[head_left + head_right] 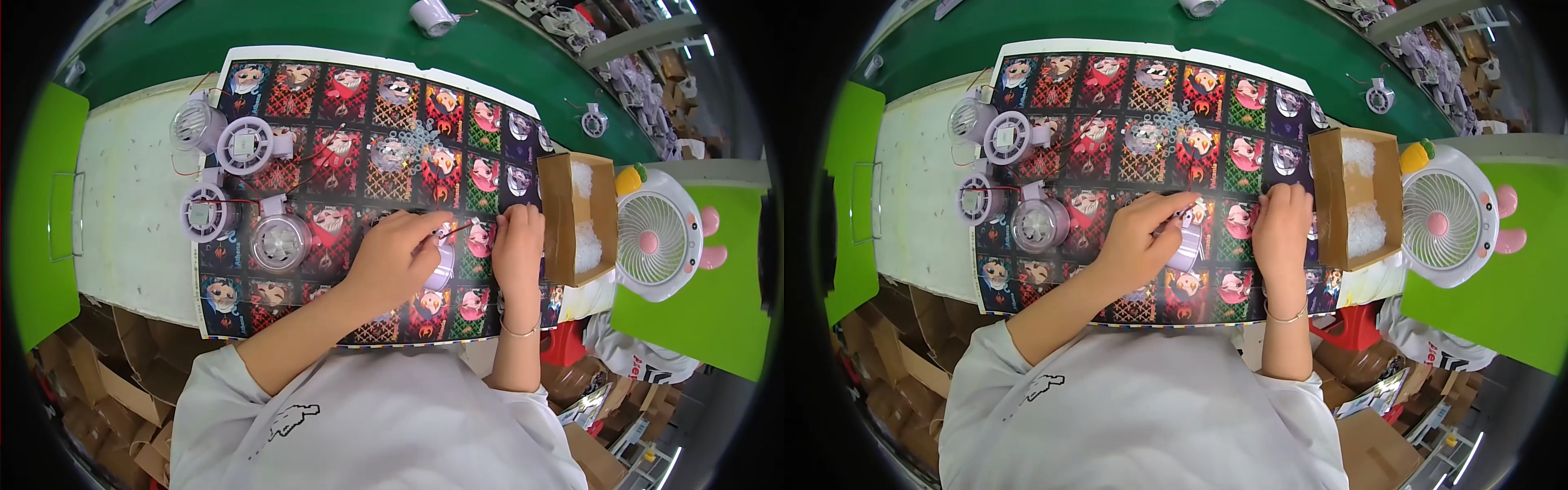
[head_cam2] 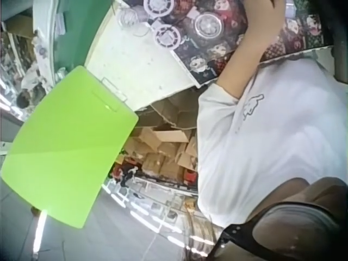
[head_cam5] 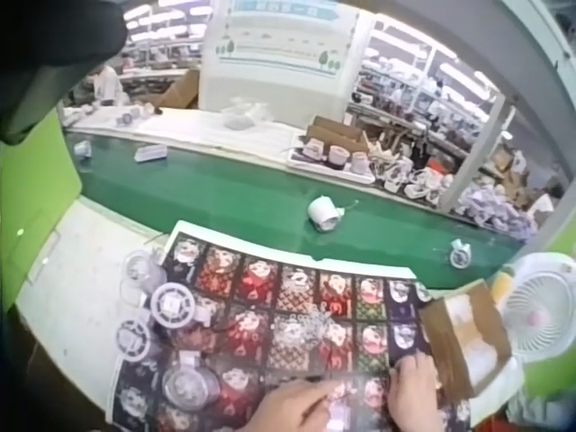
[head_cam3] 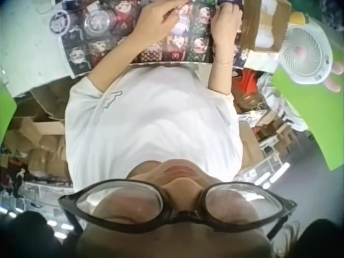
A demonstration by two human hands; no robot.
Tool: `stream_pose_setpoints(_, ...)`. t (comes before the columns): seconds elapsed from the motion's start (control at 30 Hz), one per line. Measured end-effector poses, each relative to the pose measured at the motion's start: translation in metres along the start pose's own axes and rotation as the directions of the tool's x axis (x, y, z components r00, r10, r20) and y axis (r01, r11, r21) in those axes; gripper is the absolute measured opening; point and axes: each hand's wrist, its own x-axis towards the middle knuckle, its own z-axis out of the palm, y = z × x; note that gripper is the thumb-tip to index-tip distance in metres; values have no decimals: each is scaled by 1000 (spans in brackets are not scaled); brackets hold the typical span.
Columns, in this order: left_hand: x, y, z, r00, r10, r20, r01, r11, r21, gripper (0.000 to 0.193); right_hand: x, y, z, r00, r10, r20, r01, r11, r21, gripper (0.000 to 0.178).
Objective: The person assembles handheld fan components by hand, threading wires through housings, fitting parts together, and placing the assembled units onto the mat and conveyor belt.
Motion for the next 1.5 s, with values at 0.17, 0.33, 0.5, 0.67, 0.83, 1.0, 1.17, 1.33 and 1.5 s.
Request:
stream_pose_setpoints(0.17,-3,-5,3,999,-25,-26,24,999,-24,35,-19,-54,-43,982,-180,53,119,817,564,10)
stream_pose_setpoints(0.33,-2,-6,4,998,-3,-65,5,1000,27,34,-21,-73,-41,969,-245,32,202,861,467,15)
stream_pose_setpoints(0.5,0,-2,5,998,-7,-60,10,998,63,31,-27,-92,-35,994,-48,-96,86,896,435,15)
stream_pose_setpoints(0.67,1,-5,6,996,2,-89,3,999,55,29,-11,-83,-41,988,-151,-29,147,881,449,16)
stream_pose_setpoints(0.83,3,-4,5,998,-35,-49,36,999,32,28,24,-58,-52,887,-432,165,302,812,500,12)
stream_pose_setpoints(1.0,0,1,1,998,3,-57,-4,1000,-2,25,24,-1,-39,975,-89,202,50,981,190,11)
stream_pose_setpoints(1.17,-5,-4,-2,981,127,-148,-144,983,-111,38,-9,-41,-46,908,-350,231,112,733,671,59)
stream_pose_setpoints(1.33,1,-5,-12,912,-25,-410,-148,912,-383,49,45,-64,-23,960,-274,62,167,734,658,65)
stream_pose_setpoints(1.5,1,-4,-18,985,18,-174,-74,944,-321,38,248,-27,28,998,70,-4,-69,991,117,53)
